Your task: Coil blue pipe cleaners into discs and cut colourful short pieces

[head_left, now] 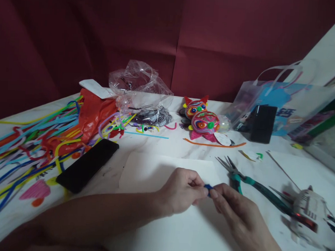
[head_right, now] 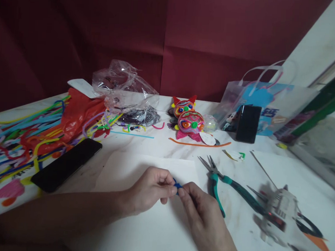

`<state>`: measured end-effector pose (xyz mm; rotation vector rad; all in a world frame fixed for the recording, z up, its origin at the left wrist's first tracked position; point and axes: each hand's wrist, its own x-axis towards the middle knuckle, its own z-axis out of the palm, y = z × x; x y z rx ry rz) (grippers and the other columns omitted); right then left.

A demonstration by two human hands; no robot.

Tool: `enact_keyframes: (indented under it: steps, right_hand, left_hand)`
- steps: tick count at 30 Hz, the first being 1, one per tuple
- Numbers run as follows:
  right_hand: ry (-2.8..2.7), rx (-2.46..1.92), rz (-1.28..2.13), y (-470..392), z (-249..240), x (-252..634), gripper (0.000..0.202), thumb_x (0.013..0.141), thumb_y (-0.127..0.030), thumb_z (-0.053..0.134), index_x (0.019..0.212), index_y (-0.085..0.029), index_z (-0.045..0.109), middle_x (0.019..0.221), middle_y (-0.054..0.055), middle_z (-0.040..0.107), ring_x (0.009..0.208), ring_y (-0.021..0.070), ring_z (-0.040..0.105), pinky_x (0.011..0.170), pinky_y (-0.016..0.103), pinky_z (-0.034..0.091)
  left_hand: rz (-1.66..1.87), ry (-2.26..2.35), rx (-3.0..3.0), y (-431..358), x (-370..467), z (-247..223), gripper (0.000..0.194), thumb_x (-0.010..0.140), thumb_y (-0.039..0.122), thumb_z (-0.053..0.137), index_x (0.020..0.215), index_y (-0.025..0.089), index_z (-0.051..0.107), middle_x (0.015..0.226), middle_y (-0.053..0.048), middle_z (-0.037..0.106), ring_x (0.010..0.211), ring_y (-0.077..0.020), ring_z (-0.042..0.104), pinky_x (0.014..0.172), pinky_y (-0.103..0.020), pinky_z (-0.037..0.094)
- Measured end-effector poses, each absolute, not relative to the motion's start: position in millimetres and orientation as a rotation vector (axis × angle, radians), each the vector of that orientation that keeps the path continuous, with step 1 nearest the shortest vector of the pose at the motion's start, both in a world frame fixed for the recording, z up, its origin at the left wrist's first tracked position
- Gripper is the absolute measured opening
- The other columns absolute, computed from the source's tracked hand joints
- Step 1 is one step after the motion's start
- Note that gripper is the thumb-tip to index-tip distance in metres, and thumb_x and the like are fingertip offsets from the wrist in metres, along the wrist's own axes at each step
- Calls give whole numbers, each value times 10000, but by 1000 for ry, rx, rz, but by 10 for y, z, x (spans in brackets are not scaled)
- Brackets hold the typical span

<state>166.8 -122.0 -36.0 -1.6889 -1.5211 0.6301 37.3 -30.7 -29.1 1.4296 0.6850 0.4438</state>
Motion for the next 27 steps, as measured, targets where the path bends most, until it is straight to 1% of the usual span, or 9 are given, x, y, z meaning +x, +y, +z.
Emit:
enact_keyframes:
  steps: [3, 6, 9, 12, 15, 19, 21, 24, 27]
  right_hand:
    - [-1432, -1671, 724, -1205, -396, 1657, 384, 867, -499, 361, 624, -205, 397, 549, -45, 321, 493, 121, 316, 437, 228, 268]
    - [-1438, -1643, 845, -1224, -383, 1663, 422, 861, -539, 349, 613, -200, 386, 566, -46, 279, 511, 121, 280, 452, 241, 232]
    - [-1407, -1571, 1078, -1257, -340, 1702, 451, 843, -578, 368, 602, -197, 373, 576, -50, 228, 519, 118, 218, 453, 251, 187]
    - [-1392, -1447, 1237, -1267, -305, 1735, 459, 828, -568, 421, 570, -197, 341, 555, -55, 209, 513, 113, 183, 452, 257, 155]
    - [-1373, -1427, 1222, -1253, -290, 1743, 457, 823, -558, 441, 560, -196, 346, 542, -56, 207, 506, 110, 174, 450, 258, 133]
    - [-1342, -1494, 1137, -1247, -274, 1752, 448, 829, -558, 430, 576, -193, 375, 550, -56, 214, 503, 108, 172, 449, 257, 128]
    - [-1377, -1490, 1152, -1253, -263, 1763, 439, 836, -542, 432, 578, -193, 367, 552, -58, 211, 504, 107, 174, 449, 257, 132]
    - [-1437, -1447, 1241, -1253, -260, 1769, 438, 840, -529, 435, 572, -196, 344, 540, -63, 207, 500, 104, 173, 444, 256, 134]
    - [-1445, -1467, 1204, -1234, -286, 1748, 441, 843, -541, 412, 575, -199, 334, 536, -64, 209, 494, 102, 177, 435, 249, 137]
  left_hand:
    - [474, 685, 1404, -294, 385, -279, 114, 616, 235, 561, 585, 152, 489, 488, 44, 452, 445, -65, 408, 442, -203, 296]
    - [421, 632, 1381, -267, 367, -244, 99, 593, 218, 566, 583, 149, 495, 492, 42, 465, 445, -62, 414, 444, -203, 304]
    - [269, 539, 1402, -228, 338, -167, 99, 566, 204, 585, 569, 148, 502, 472, 45, 469, 427, -61, 411, 429, -201, 308]
    - [119, 482, 1451, -196, 329, -93, 87, 550, 161, 599, 568, 146, 515, 472, 52, 471, 425, -56, 418, 427, -194, 321]
    - [137, 489, 1463, -187, 340, -73, 81, 572, 159, 591, 574, 148, 510, 478, 53, 469, 431, -56, 430, 436, -191, 337]
    - [250, 488, 1499, -217, 337, -72, 91, 654, 211, 547, 605, 143, 514, 510, 37, 484, 457, -66, 456, 462, -193, 356]
    - [261, 479, 1581, -244, 317, -56, 85, 675, 185, 517, 604, 138, 522, 516, 35, 483, 468, -60, 440, 462, -181, 334]
    - [285, 460, 1731, -271, 289, -46, 75, 654, 114, 498, 588, 136, 525, 518, 47, 463, 474, -40, 386, 449, -160, 275]
    - [323, 490, 1762, -263, 295, -82, 64, 657, 131, 505, 602, 138, 537, 524, 50, 464, 484, -40, 384, 459, -160, 271]
